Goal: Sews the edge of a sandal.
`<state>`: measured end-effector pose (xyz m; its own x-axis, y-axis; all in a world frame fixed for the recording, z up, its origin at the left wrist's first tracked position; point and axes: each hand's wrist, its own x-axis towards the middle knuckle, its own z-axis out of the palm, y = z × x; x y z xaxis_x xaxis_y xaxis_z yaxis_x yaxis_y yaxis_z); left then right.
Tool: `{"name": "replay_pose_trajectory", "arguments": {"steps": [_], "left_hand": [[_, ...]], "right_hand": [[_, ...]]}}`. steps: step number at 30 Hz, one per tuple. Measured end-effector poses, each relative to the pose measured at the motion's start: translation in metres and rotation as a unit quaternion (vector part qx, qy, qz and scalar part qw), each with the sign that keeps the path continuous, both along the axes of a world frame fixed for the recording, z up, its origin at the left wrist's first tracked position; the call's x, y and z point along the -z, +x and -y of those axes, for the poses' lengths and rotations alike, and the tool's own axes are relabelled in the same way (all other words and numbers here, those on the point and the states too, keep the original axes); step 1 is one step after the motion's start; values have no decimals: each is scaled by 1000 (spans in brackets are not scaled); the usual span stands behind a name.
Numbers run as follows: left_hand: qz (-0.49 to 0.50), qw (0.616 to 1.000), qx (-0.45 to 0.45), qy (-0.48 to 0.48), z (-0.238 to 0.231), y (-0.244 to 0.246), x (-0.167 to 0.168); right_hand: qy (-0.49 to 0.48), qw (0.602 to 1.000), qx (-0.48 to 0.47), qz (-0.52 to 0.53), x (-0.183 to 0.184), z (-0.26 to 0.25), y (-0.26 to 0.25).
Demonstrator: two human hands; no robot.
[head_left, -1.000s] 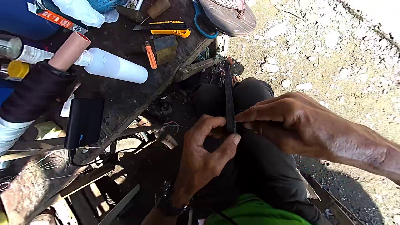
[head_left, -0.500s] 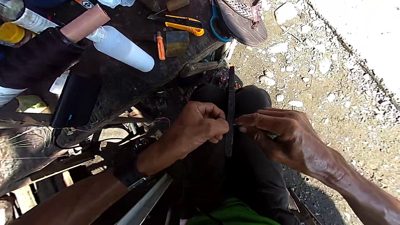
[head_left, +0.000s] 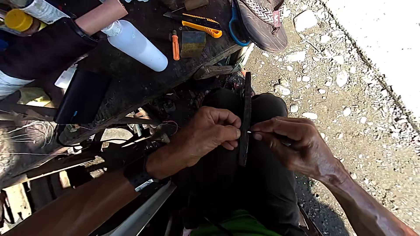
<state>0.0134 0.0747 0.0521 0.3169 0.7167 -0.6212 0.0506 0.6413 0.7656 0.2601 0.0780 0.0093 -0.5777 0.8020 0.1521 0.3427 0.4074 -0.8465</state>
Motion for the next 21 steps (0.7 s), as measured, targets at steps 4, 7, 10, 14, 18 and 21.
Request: {"name": "replay_pose_trajectory", "arguments": {"steps": [4,7,10,14,18,21], "left_hand": [[18,1000,-19,-6,3,0,2],[35,999,-30,-7,7,2,4],[34,999,-20,36,11,-4,10],[-100,950,16,294,17,-9,38],[-66,940,37,332,13,-6,60],[-108,917,4,384,12,-19,58]], "right_hand": [[5,1000,8,-1,-2,0,-5],[13,1000,18,17,-7,0,-8],[33,998,2,54,-8,0,-5],[98,989,-2,110,-11,4,2],[144,982,20,123,-4,6,4],[152,979,37,134,9,5,0]]}}
